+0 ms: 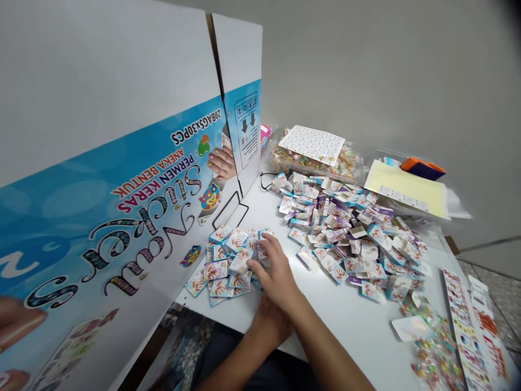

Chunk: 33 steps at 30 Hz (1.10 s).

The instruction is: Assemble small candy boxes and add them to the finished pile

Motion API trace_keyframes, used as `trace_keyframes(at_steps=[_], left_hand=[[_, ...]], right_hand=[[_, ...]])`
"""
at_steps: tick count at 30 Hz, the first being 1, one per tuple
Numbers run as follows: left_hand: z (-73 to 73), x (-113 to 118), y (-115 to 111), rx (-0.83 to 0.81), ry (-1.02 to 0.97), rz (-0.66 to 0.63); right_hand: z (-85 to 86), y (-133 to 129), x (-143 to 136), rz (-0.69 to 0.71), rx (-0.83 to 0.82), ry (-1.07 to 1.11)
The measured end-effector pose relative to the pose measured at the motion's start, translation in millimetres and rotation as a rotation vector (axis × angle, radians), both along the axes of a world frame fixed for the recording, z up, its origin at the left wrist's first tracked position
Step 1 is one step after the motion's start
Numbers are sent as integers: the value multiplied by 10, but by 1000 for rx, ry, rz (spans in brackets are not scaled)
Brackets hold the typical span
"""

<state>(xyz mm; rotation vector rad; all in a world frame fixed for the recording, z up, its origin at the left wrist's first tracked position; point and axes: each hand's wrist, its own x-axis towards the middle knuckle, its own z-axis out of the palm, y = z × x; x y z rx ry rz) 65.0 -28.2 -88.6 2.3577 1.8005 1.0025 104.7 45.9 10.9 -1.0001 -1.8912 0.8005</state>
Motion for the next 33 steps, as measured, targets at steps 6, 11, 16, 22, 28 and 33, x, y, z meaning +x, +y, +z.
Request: trace_keyframes(at_steps=[6,11,16,22,28,33], left_hand=[[35,-7,4,19,-43,-25],[157,-80,-69,-36,-44,-143],[290,-171,-16,4,-20,-303],[238,-142,6,83,-28,-281],[83,-204,85,174,77,-427],[66,-266,178,305,165,-508]], right_hand=[[-125,-417,580,-80,111,-132],[-483,-1037,1616,-511,83,-260],[-577,-1561,2818,-916,247,-455],[-280,-1683,4315,-1330,-121,-749],[61,-1015,5140,-937,-431,-1039],[-127,-488,5380,-570,-501,-990]])
